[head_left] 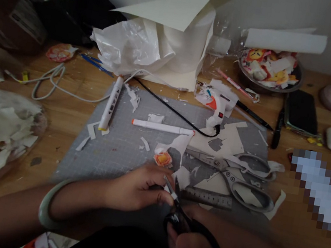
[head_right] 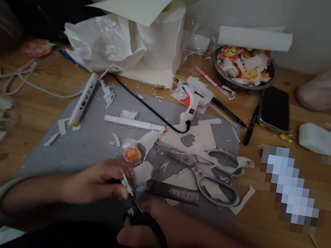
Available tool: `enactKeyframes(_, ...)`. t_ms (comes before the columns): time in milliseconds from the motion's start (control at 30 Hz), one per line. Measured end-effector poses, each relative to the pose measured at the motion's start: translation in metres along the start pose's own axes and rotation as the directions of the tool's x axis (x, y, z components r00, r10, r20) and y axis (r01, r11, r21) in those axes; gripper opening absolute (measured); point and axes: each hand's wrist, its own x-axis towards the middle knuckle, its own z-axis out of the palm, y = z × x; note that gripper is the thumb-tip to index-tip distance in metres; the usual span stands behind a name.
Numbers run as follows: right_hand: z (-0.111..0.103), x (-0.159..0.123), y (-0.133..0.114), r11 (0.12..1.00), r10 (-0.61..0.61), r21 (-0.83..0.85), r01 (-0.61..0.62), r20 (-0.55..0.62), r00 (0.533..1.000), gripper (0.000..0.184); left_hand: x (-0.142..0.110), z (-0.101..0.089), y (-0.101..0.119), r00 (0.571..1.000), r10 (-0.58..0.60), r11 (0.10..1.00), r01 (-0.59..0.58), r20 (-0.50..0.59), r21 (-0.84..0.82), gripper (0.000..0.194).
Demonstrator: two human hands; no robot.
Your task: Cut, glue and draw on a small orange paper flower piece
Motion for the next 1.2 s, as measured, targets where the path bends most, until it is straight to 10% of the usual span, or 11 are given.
enactKeyframes(1200, -0.005, 0.002, -0.004, 0.990, -0.073, -0.105, 0.091, 0.162, 0.984, 0.056, -0.002, 0.001, 0.002, 0.999, 0.023, 0.997, -0.022, 0.022, -0.072, 0.027)
